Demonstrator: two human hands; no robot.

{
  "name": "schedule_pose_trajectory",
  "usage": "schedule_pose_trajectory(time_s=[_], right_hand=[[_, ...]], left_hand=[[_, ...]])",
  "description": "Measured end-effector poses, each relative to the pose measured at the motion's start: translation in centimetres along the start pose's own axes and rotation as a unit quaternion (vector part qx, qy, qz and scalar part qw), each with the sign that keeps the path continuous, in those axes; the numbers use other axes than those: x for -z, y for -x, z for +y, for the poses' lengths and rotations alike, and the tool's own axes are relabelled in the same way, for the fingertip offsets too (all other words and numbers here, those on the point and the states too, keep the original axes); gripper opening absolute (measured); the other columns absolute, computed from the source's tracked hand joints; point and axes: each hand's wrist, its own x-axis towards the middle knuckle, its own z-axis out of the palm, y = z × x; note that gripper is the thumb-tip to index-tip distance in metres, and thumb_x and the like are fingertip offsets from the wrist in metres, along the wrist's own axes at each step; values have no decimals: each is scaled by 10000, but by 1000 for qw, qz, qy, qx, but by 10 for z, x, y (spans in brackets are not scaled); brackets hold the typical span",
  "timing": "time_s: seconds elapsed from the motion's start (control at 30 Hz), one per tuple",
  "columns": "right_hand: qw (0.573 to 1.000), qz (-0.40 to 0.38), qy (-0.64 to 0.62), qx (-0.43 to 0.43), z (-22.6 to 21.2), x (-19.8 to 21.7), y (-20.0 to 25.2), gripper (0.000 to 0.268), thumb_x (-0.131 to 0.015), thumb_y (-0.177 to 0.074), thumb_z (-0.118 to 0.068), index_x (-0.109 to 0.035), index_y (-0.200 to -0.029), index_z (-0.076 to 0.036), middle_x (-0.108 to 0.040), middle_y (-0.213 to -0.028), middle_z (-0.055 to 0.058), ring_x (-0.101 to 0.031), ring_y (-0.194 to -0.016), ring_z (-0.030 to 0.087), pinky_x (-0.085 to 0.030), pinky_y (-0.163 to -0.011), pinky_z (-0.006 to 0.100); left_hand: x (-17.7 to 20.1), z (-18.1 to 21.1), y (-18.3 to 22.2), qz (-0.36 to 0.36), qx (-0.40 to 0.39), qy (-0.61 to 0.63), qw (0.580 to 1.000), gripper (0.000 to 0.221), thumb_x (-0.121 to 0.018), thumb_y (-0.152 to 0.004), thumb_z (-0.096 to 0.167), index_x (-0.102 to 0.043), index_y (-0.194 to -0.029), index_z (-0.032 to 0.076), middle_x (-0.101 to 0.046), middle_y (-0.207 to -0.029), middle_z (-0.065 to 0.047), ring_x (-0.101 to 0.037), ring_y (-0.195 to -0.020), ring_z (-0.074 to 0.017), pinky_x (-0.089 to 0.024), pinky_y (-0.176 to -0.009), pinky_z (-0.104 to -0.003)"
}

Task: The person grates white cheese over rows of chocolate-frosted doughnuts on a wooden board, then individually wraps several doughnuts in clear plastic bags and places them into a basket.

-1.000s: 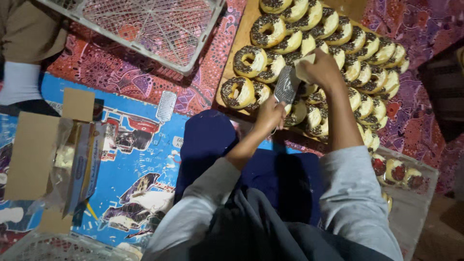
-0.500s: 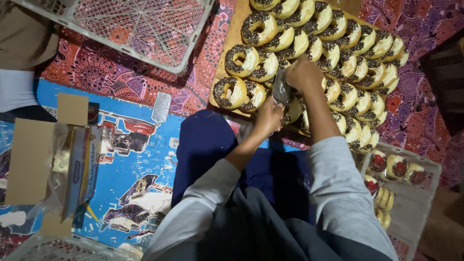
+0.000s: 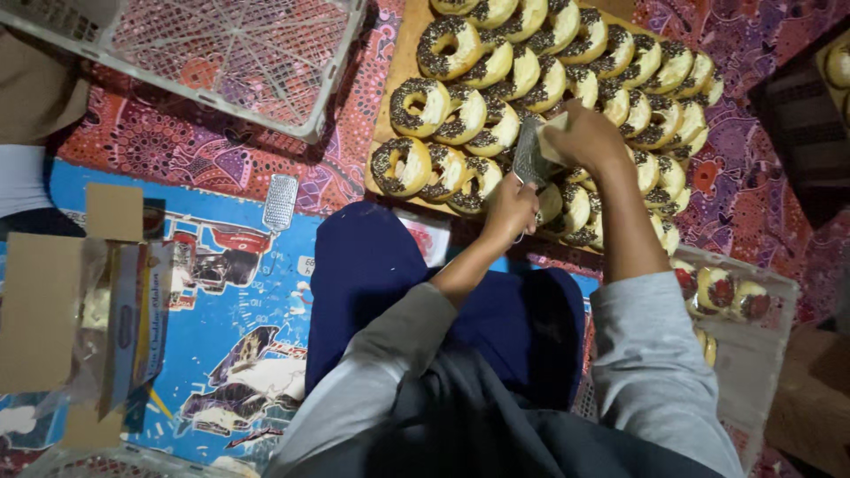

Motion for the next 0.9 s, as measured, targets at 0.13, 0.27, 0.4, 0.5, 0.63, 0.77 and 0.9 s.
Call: schedule_pose_trajectory(time_s=[0.13, 0.27, 0.4, 0.5, 0.63, 0.77, 0.9], right_hand=[[998, 40, 50, 2, -7, -21, -1, 464, -595, -919, -355, -632, -1243, -25, -718, -1054, 286, -694, -971, 453, -526, -888, 525], [995, 62, 71, -17, -3, -41, -14, 442, -575, -913, -334, -611, -1232, -30, -719, -1013, 281, -694, -947, 458, -531, -861, 550], [995, 70, 72, -19, 0, -50, -27, 423, -547, -957, -308, -581, -1250, -6, -709, -1008, 307, -692, -932, 473, -532, -837, 571], [993, 67, 89, -25, 2, -47, -26, 442, -568, -971, -327, -586, -1262, 5, -714, -1020, 299, -696, -952, 461, -537, -857, 555], [998, -8, -2, -56, 9, -22, -19, 611, -636, -898, -378, -512, -1389, -36, -712, -1049, 249, -730, -888, 416, -565, -819, 502], [992, -34, -76, -97, 32, 8, -1, 573, -631, -913, -412, -563, -1388, -99, -724, -1061, 223, -771, -845, 369, -593, -811, 461], [1000, 21, -8, 13, 51, 17, 13, 561, -685, -889, -420, -631, -1323, -69, -739, -1023, 239, -732, -903, 379, -569, -825, 479]], left_hand=[[-12, -15, -13, 22, -28, 3, 999, 152, -554, -988, 118, -487, -937, -9, -589, -629, -98, -545, -360, -195, -423, -345, -356], [-15, -18, -7, 28, -26, -11, 999, 154, -543, -996, 116, -493, -936, -17, -582, -606, -108, -537, -356, -203, -426, -344, -369], [-11, -9, 11, 36, -57, -24, 997, 142, -501, -955, 82, -543, -1071, 11, -569, -555, -107, -533, -349, -198, -442, -356, -357], [-4, -4, 39, 11, -62, -27, 998, 116, -515, -998, 102, -516, -1045, -4, -567, -591, -98, -548, -371, -194, -440, -365, -356], [1, -7, 73, -12, -5, -7, 1000, 129, -484, -1027, 114, -516, -1030, -11, -555, -635, -77, -495, -372, -185, -408, -345, -356], [-18, -16, 63, -4, -35, -46, 998, 191, -511, -1039, 131, -507, -936, -30, -573, -596, -90, -548, -378, -190, -433, -356, -346], [-54, -21, 23, 27, -56, -34, 998, 167, -544, -987, 119, -517, -893, -17, -570, -565, -105, -564, -364, -203, -436, -336, -362]])
